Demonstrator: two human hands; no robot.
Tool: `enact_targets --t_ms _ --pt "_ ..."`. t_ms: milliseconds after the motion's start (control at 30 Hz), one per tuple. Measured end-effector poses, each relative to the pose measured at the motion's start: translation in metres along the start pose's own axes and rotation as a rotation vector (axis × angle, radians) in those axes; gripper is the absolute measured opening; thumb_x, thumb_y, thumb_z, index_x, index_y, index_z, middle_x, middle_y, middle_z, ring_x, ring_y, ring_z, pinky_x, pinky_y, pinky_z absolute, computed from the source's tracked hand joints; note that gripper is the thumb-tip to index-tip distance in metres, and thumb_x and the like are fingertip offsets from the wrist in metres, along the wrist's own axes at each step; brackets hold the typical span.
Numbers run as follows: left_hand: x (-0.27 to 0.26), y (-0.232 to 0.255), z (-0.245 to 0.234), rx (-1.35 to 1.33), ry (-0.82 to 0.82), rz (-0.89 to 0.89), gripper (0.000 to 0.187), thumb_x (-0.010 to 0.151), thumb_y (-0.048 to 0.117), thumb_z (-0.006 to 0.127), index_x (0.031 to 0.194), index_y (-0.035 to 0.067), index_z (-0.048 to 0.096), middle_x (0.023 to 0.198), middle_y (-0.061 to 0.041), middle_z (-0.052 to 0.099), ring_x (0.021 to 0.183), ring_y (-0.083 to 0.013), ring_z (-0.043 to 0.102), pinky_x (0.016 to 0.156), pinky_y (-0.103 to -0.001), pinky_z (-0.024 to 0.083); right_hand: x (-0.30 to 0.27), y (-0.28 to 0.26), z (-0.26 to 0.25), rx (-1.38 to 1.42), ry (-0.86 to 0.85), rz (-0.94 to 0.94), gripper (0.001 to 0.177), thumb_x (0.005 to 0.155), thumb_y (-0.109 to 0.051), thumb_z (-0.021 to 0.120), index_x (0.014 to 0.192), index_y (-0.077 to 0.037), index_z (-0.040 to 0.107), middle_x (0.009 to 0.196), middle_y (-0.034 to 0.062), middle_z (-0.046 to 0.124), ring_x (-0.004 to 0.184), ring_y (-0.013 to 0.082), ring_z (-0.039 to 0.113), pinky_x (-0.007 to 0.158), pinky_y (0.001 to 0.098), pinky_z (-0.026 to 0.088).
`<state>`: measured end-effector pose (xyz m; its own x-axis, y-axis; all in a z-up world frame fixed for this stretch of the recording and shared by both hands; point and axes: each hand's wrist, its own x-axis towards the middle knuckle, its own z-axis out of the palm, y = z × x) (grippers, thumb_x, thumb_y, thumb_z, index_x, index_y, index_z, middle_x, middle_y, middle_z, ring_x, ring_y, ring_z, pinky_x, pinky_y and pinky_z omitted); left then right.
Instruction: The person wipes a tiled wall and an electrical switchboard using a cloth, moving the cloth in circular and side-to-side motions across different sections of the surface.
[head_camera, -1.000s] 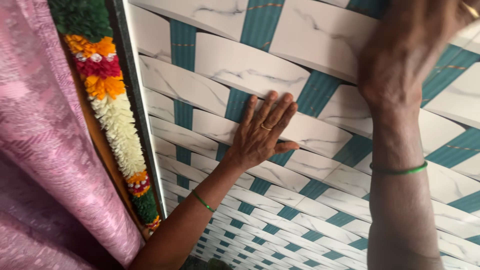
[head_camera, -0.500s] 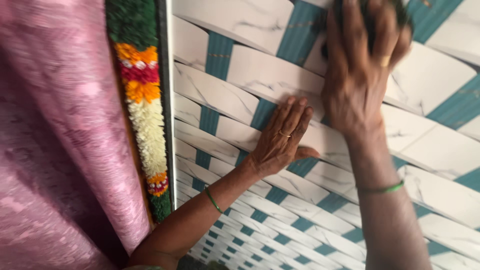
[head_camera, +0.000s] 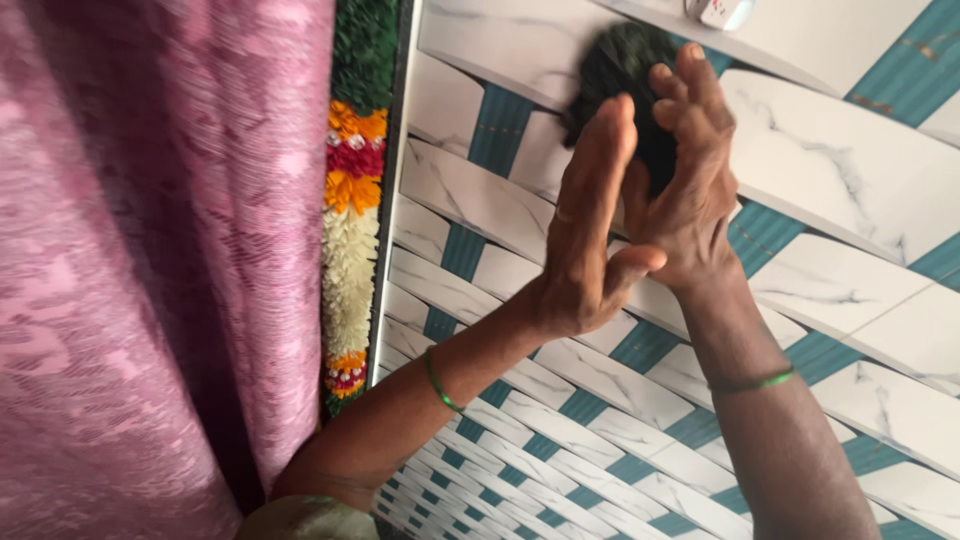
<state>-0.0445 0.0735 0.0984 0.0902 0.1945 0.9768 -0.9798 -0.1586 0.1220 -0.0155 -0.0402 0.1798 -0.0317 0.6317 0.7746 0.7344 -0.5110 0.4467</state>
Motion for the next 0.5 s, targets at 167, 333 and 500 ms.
enact_targets --t_ms 167,333,500 --pt "0.04 -0.009 0.018 -0.223 0.202 -0.058 0.094 0.103 0.071 0.037 0.167 0.009 0.006 0.172 -0.014 0.014 0.147 -0.0248 0.027 0.12 -0.036 0.03 0.031 -0.006 0.003 -0.114 0.236 -0.015 0.049 0.094 0.002 0.079 0.128 0.0 0.043 0.122 0.015 0.057 0.111 0.0321 0.064 0.09 0.041 0.059" --pt "0.055 -0.023 0.033 0.215 0.323 -0.168 0.082 0.115 0.063 0.045 0.165 0.014 0.002 0.167 -0.01 0.016 0.156 -0.0258 0.019 0.13 -0.048 0.015 0.026 -0.013 -0.031 0.169 0.204 0.179 0.022 0.106 -0.003 0.049 0.124 0.011 0.049 0.12 0.023 0.061 0.114 0.0345 0.067 0.094 0.047 0.06" --pt "0.068 -0.029 0.03 0.527 0.389 -0.215 0.082 0.108 0.042 0.054 0.164 0.013 0.002 0.168 -0.026 0.002 0.151 -0.0549 0.004 0.123 -0.075 0.005 0.01 0.018 -0.064 -0.407 0.215 -0.015 0.026 0.114 -0.011 0.047 0.128 0.005 0.061 0.135 0.0219 0.056 0.136 0.0394 0.049 0.112 0.0567 0.043"
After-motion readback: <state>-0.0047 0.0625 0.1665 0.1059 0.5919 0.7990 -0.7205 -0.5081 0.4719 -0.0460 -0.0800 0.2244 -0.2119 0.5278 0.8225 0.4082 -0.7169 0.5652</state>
